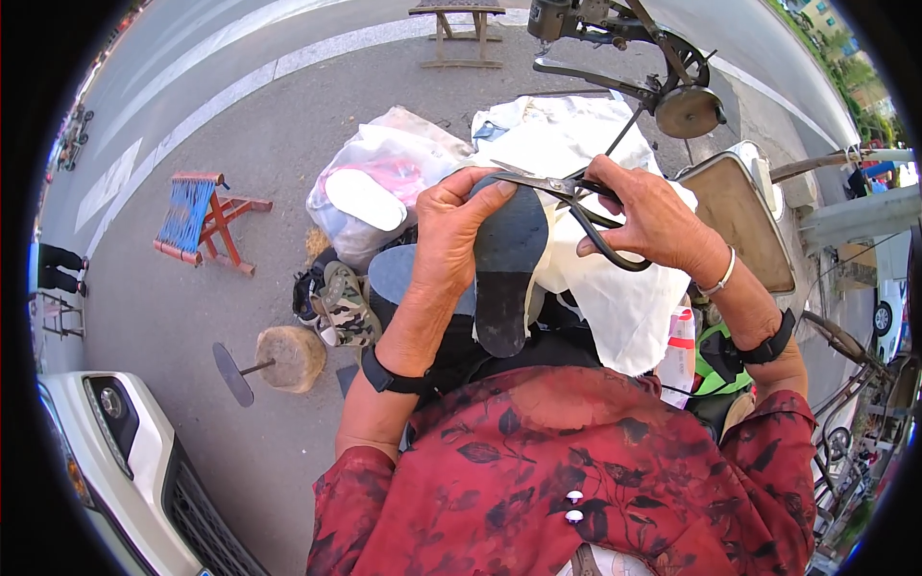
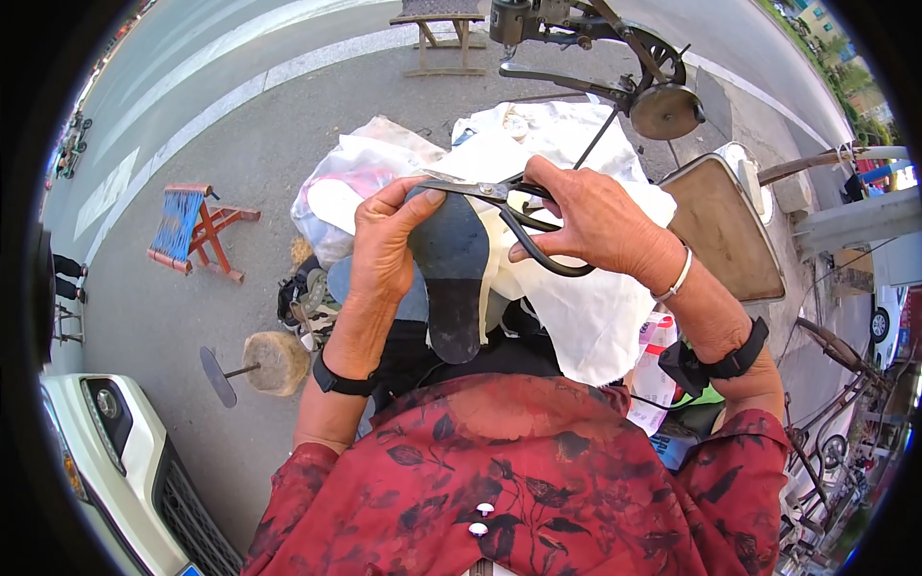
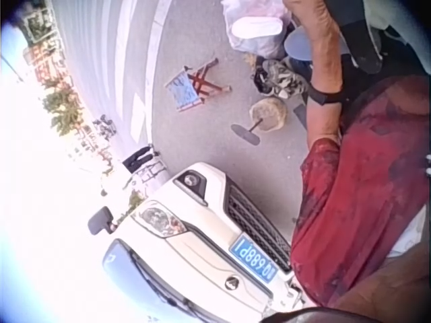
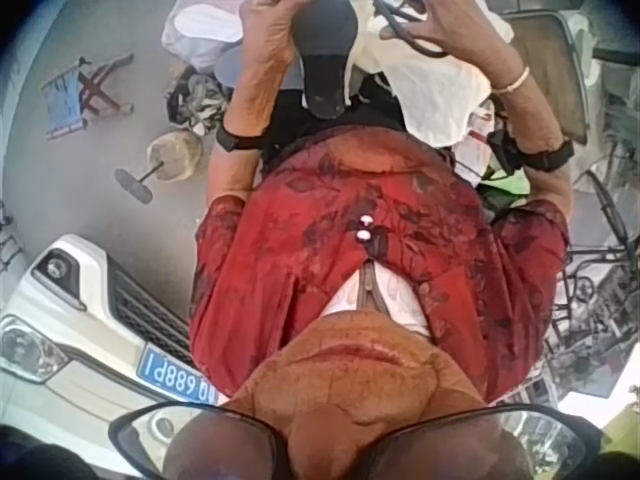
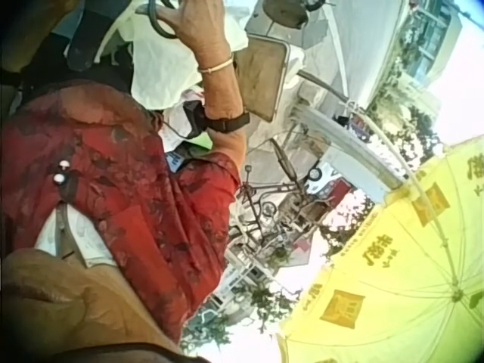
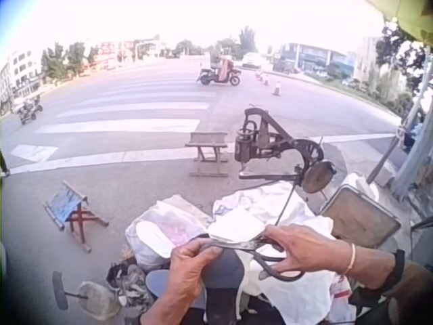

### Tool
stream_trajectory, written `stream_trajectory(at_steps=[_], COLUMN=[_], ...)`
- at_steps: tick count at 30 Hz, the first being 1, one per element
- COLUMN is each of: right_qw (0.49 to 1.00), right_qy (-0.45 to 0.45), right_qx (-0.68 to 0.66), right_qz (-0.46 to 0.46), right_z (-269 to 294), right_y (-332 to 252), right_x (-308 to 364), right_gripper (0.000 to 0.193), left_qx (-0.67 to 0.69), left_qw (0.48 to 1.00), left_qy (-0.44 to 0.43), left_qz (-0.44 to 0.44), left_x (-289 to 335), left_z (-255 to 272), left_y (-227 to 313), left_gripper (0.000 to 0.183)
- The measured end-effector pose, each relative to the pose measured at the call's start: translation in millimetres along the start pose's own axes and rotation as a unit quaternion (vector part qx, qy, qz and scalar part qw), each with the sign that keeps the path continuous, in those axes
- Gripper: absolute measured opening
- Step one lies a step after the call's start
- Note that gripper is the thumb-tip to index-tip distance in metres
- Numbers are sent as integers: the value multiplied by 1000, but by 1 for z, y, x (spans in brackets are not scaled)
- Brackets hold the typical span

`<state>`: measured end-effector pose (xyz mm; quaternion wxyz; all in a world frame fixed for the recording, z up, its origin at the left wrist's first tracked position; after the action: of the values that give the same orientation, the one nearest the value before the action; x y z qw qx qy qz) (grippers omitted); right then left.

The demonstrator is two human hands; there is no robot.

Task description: Cutting a white sheet of fabric to match the shape of a shoe insole using scissors at an outdoor shoe repair workstation.

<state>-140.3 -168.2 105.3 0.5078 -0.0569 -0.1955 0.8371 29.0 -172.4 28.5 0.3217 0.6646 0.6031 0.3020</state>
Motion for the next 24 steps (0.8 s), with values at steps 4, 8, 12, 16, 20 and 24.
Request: stream_trajectory(at_steps=[4,8,12,16,20,24], right_qw=[1000,999,999,997,996,995], right_qy=[-15,-25,-47,-67,-65,-74], right_qx=[13,17,14,34,55,54], right_qz=[9,9,2,8,28,25], right_z=[4,7,9,13,18,21], right_y=[-3,0,2,4,1,2], right_x=[0,1,1,-1,-3,-2], right_gripper=[69,67,65,66,63,62], left_qx=[-7,-17,-29,-29,-43,-44], left_qw=[1000,999,999,998,997,997], left_qy=[-2,-8,-18,-24,-22,-30], left_qz=[7,26,36,52,57,58], left_x=[1,3,3,3,5,5], left_z=[-1,-3,-3,-6,-6,-8], left_y=[1,0,-4,-6,-6,-8], left_gripper=[18,19,18,17,15,14])
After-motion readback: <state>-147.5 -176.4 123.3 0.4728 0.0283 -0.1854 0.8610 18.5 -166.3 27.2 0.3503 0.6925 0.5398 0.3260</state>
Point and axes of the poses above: each hand's wrist, its own x-axis away from the middle knuckle, its own z-axis out of the back of the hand, y = z × x, the point moved 9 cm from there along -x, towards the middle knuckle
